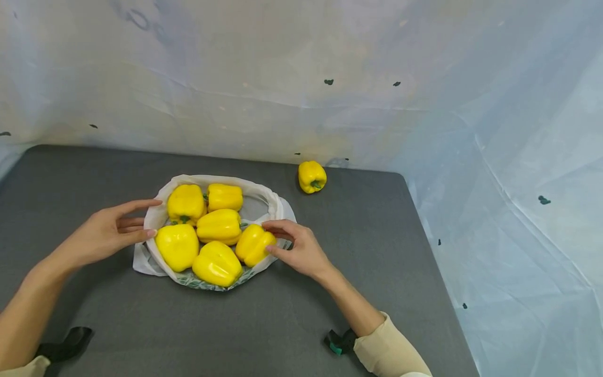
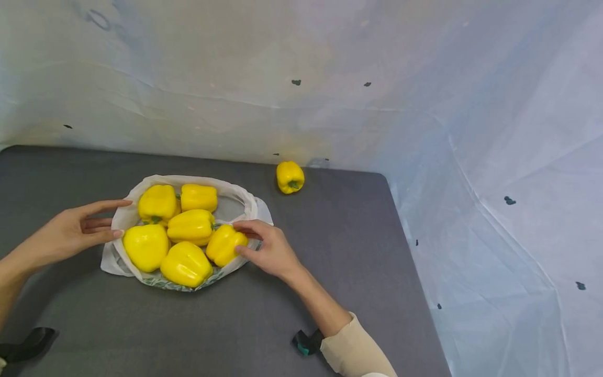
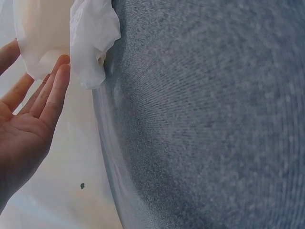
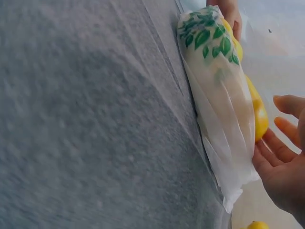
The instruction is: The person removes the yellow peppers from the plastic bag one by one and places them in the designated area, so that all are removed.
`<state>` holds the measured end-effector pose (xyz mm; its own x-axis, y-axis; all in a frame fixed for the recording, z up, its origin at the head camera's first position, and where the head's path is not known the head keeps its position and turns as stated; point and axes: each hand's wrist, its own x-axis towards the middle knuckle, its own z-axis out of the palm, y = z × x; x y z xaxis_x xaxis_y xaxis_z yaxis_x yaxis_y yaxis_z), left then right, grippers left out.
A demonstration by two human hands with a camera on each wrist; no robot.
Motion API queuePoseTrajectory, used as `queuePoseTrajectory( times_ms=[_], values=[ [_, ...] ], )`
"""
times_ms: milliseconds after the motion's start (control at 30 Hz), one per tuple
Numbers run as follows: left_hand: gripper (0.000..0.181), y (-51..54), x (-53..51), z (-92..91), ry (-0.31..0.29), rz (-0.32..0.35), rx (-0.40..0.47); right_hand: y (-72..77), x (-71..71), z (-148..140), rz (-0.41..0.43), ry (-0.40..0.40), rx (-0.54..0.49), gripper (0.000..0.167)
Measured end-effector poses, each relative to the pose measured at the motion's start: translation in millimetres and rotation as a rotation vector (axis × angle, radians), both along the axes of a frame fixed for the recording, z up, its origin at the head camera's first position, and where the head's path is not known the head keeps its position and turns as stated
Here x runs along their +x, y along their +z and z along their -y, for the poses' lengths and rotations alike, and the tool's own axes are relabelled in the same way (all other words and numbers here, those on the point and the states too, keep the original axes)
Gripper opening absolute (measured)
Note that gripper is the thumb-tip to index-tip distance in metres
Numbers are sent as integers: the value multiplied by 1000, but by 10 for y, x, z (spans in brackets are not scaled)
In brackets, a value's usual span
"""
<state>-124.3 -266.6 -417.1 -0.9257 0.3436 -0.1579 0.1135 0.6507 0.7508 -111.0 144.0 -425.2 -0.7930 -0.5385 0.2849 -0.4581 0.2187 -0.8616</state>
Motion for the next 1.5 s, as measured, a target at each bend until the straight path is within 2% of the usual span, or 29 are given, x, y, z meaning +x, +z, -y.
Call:
queuePoseTrajectory(
  times_ms=[133, 300, 500, 767, 967, 1133, 1267, 1500],
  values=[
    [72, 4, -4, 6, -6, -4, 5, -100, -4, 0, 6, -13, 81, 51],
    [72, 13, -4, 12, -12, -18, 5, -99, 30, 19, 14, -43, 194, 58],
    [73, 18, -9, -3, -9, -4, -5, -102, 52, 66, 20, -78, 307, 67],
    [73, 5, -17, -21, -7, -12, -7, -106, 49, 129, 56, -120, 345, 77],
    [74, -7, -17, -31, 3, 4, -12, -142, 42, 204, 42, -167, 354, 82],
    [76, -27, -5, -39, 12, 20, -23, -160, 71, 245, 67, -207, 372, 84],
    [74, -32, 5, -36, 8, 14, -13, -160, 83, 260, 69, -216, 386, 86],
    [74, -34, -10, -26, 11, 11, -4, -163, 71, 272, 36, -212, 346, 81]
  ],
)
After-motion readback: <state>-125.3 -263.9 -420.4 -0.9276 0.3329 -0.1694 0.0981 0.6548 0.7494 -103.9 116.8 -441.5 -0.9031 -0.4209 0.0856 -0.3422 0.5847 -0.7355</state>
